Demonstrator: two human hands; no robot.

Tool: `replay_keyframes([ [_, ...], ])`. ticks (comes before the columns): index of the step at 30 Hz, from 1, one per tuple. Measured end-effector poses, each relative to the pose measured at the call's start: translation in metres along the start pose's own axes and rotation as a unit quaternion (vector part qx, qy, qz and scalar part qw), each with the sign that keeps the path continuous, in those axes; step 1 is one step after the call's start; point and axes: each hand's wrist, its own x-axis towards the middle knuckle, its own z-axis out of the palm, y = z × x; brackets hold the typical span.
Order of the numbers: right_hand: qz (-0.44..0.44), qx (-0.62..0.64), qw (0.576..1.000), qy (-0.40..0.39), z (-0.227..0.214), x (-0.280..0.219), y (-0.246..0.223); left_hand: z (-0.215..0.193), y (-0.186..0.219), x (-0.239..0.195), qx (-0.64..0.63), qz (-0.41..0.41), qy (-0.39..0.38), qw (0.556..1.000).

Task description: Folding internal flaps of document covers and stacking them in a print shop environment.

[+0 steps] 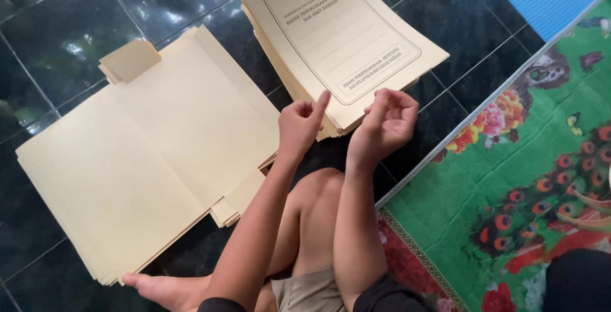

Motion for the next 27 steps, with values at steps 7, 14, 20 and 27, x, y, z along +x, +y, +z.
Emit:
replay_keyframes([
  [7, 0.009, 0.007, 0.999, -0.035, 0.015, -0.009, 0.015, 0.001, -0.012, 0.008, -0.056, -0.029, -0.019, 0.998],
  [14, 0.006, -0.004, 0.997, -0.080, 0.020, -0.019, 0.010, -0.027, -0.020, 0.003, -0.144, -0.032, -0.007, 0.989],
  [20, 0.020, -0.068, 0.980, -0.184, 0.024, -0.033, 0.002, -0.122, -0.059, -0.018, -0.169, 0.099, 0.093, 0.976],
  [27, 0.140, -0.231, 0.831, -0.486, 0.050, -0.097, 0.026, -0.258, -0.130, -0.100, -0.209, 0.082, 0.205, 0.953],
])
